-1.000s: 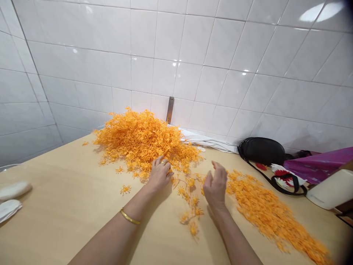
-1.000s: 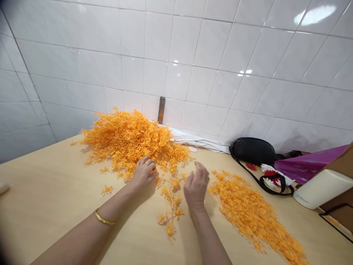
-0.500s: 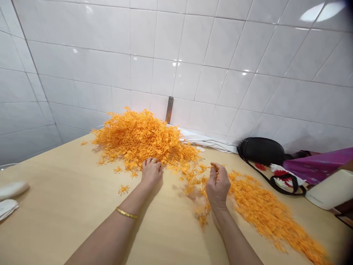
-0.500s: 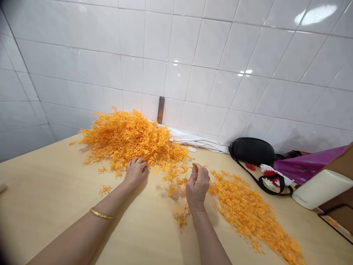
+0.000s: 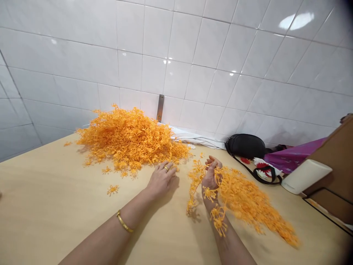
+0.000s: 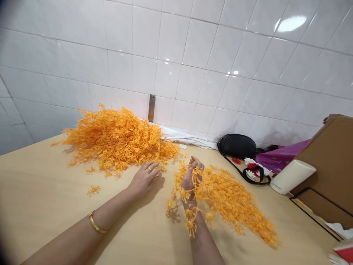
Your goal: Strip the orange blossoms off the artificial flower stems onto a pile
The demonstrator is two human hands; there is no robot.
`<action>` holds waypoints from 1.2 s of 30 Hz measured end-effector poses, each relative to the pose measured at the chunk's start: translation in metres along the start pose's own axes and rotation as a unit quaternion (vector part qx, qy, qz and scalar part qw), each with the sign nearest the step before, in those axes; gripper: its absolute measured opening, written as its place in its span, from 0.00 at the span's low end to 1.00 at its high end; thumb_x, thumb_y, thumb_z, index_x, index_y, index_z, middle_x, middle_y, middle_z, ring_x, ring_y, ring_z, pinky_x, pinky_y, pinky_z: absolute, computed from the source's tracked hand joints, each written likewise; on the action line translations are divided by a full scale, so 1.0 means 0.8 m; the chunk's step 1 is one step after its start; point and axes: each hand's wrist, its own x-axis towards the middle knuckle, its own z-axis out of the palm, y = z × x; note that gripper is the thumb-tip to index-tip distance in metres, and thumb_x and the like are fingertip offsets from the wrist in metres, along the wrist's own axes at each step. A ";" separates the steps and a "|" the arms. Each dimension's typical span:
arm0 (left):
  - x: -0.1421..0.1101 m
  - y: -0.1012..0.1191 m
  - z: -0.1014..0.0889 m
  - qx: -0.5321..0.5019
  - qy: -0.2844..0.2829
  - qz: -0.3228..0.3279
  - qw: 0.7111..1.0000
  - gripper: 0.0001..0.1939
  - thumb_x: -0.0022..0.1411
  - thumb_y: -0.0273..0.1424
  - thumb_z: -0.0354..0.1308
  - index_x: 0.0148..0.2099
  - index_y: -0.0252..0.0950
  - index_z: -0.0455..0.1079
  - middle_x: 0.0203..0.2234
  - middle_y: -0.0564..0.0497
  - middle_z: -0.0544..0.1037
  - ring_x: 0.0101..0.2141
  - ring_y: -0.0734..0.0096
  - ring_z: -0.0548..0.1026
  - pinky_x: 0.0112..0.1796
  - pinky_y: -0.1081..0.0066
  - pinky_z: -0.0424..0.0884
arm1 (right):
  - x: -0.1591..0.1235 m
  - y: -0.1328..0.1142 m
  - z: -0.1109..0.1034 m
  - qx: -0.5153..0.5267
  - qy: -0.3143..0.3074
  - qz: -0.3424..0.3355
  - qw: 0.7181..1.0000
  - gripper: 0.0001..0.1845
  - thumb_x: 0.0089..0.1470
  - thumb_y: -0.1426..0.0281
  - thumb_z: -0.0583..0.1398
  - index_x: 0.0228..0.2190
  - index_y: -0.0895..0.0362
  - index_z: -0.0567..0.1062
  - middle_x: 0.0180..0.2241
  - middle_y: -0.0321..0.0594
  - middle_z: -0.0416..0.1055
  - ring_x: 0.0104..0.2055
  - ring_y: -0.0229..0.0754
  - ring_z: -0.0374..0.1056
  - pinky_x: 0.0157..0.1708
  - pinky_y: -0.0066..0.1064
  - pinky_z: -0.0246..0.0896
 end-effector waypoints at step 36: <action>0.019 0.015 -0.003 -0.205 -0.139 -0.232 0.941 0.17 0.47 0.42 0.52 0.35 0.35 0.67 0.33 0.46 0.71 0.37 0.62 0.67 0.34 0.68 0.62 | -0.001 0.083 -0.014 -0.195 -0.303 -0.064 0.931 0.11 0.47 0.65 0.53 0.29 0.58 0.70 0.32 0.44 0.66 0.37 0.44 0.61 0.35 0.34 0.56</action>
